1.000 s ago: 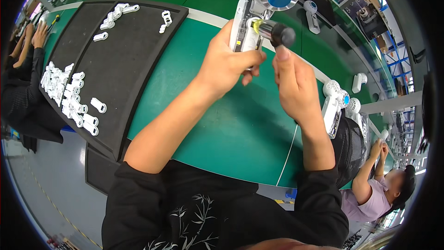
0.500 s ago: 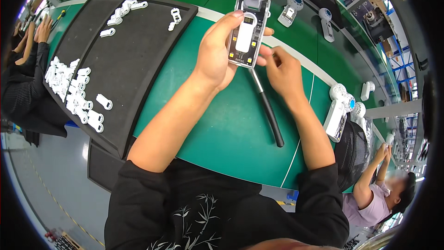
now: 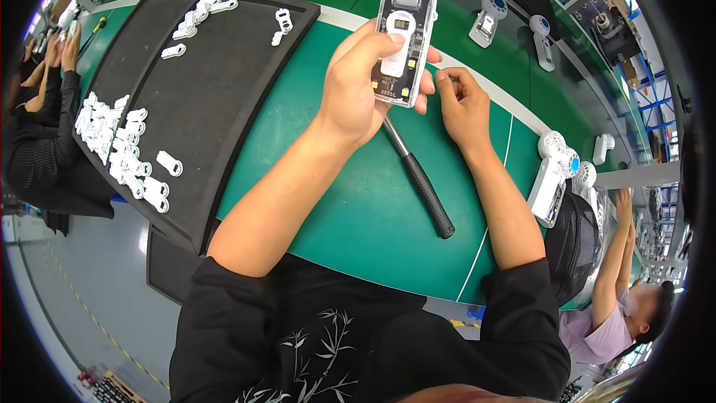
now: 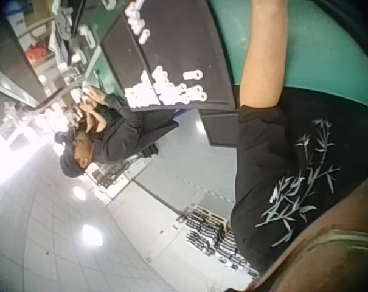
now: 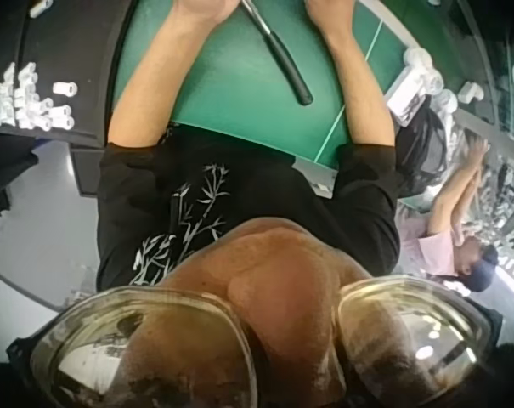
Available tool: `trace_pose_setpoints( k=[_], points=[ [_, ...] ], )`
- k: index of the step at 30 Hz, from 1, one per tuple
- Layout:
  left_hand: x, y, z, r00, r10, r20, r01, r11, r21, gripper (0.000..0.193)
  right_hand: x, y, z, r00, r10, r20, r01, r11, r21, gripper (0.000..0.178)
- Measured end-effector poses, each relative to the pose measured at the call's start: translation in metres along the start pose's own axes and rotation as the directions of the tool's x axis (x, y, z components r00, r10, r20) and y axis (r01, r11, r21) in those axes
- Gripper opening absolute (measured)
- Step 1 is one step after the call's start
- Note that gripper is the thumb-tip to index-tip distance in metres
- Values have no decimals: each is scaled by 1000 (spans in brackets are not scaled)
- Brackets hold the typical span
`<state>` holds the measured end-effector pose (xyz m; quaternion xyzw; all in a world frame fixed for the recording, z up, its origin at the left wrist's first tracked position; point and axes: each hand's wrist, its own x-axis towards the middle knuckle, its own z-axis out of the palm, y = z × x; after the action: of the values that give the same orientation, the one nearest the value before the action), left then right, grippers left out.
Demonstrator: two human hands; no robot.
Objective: Assembling small electronic handheld devices at a production line station using a small mallet.
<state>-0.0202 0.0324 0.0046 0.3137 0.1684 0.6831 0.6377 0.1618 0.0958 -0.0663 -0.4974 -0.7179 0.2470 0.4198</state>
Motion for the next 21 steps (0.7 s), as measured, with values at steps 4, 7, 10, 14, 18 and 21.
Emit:
trace_pose_setpoints(
  k=[4,7,10,14,18,21],
  points=[
    [1,-1,-4,1000,-3,30,-1,992,128,38,0,-1,-3,1000,16,-2,-16,1000,11,17],
    [1,-2,-4,999,4,37,-7,996,89,34,0,-3,-3,1000,24,6,-24,1000,9,17],
    [0,-2,-2,999,7,40,-10,998,66,33,0,-4,-2,1000,26,3,-26,999,18,17],
    [-2,-1,-3,999,6,42,-9,998,66,33,0,0,-1,999,30,27,-31,999,37,17],
    [0,-1,-7,998,-7,65,2,996,84,36,0,-4,-6,1000,28,13,-29,999,42,17],
    [0,-3,-9,998,-36,59,29,994,107,41,0,-5,-7,999,39,-6,-39,998,56,19]
  ],
)
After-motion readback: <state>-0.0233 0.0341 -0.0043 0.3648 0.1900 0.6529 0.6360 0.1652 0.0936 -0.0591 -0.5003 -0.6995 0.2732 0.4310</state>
